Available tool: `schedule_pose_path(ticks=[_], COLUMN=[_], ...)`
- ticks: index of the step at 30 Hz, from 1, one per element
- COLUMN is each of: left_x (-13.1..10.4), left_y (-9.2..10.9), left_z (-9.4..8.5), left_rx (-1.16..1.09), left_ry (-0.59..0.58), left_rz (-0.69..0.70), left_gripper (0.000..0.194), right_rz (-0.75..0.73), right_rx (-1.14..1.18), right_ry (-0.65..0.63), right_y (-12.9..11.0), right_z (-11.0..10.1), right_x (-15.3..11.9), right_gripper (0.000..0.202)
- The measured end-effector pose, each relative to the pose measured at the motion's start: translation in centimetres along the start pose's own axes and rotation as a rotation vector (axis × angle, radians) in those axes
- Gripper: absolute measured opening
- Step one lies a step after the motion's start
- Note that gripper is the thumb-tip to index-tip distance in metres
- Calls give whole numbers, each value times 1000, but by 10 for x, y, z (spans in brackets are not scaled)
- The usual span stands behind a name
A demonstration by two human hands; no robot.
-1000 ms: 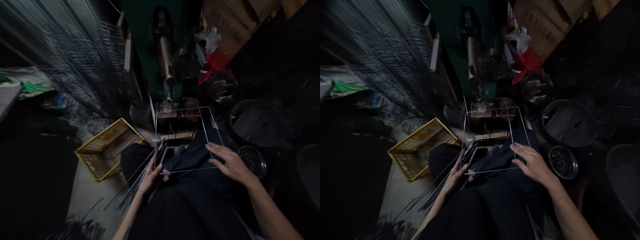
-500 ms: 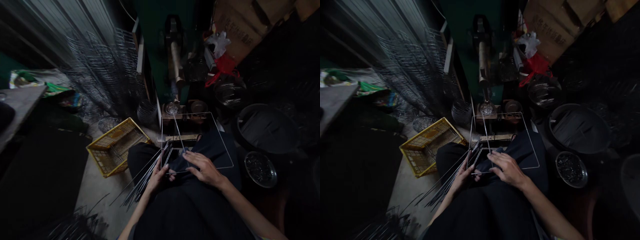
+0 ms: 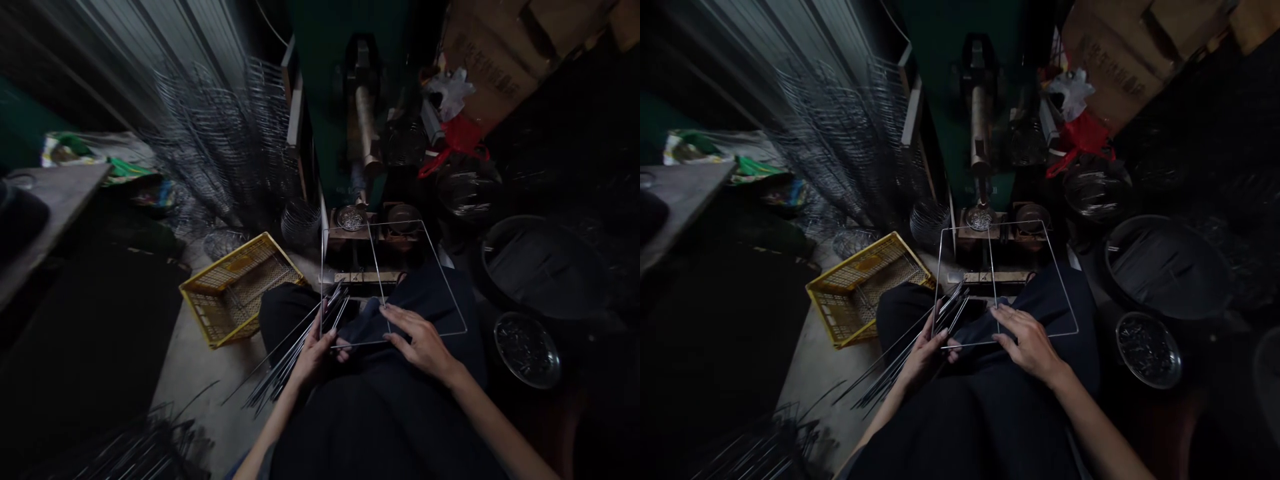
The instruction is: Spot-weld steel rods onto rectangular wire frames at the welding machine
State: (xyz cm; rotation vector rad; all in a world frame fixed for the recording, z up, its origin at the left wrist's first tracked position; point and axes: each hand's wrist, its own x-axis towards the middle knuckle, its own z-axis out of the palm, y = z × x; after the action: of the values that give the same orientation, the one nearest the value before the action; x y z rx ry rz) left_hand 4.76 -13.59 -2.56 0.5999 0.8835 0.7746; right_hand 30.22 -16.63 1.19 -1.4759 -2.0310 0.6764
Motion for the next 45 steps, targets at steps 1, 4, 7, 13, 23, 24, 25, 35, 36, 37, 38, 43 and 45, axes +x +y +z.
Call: schedule_pose_path(ticks=[1,4,7,13,23,24,25,35,36,37,38,43,45], left_x=[-1,-2,-2,-8,-13,-14,-15,-22,-22,-22,-23,-24,-25], left_y=[0,0,-2,1,6,7,8,20,21,22,23,25,25], left_z=[0,-2,-5,1,4,5,6,11,12,12,11,10,10], left_rx=[9,9,-4,-28,-9,-2,0,-42,-41,-34,-21,24,22], left_ry=[1,-18,-28,7,27,29,28,-39,-51,-65,-81,-142,-146], left_rz=[4,-6,-27,-6,-29,-36,-42,-64,-60,-52,-41,10,21], left_gripper=[92,93,95,96,102,102,102,103,103,102,101,96,95], right_rz=[1,5,9,10,48,50,55,74,73,71,68,65,74], right_rx=[-1,-3,5,32,3,0,-1,14,10,5,0,-19,-20], right_ry=[2,1,17,43,90,83,78,54,51,50,49,42,28], right_y=[1,0,-5,-11,-8,-7,-7,1,2,3,3,3,3], right_z=[0,0,-1,-5,-13,-12,-11,-4,-3,-2,-2,-1,0], right_x=[-1,-3,-4,-6,-9,-9,-9,-9,-9,-9,-9,-9,-9], right_gripper=[51,52,52,53,51,51,51,51,51,51,52,52,52])
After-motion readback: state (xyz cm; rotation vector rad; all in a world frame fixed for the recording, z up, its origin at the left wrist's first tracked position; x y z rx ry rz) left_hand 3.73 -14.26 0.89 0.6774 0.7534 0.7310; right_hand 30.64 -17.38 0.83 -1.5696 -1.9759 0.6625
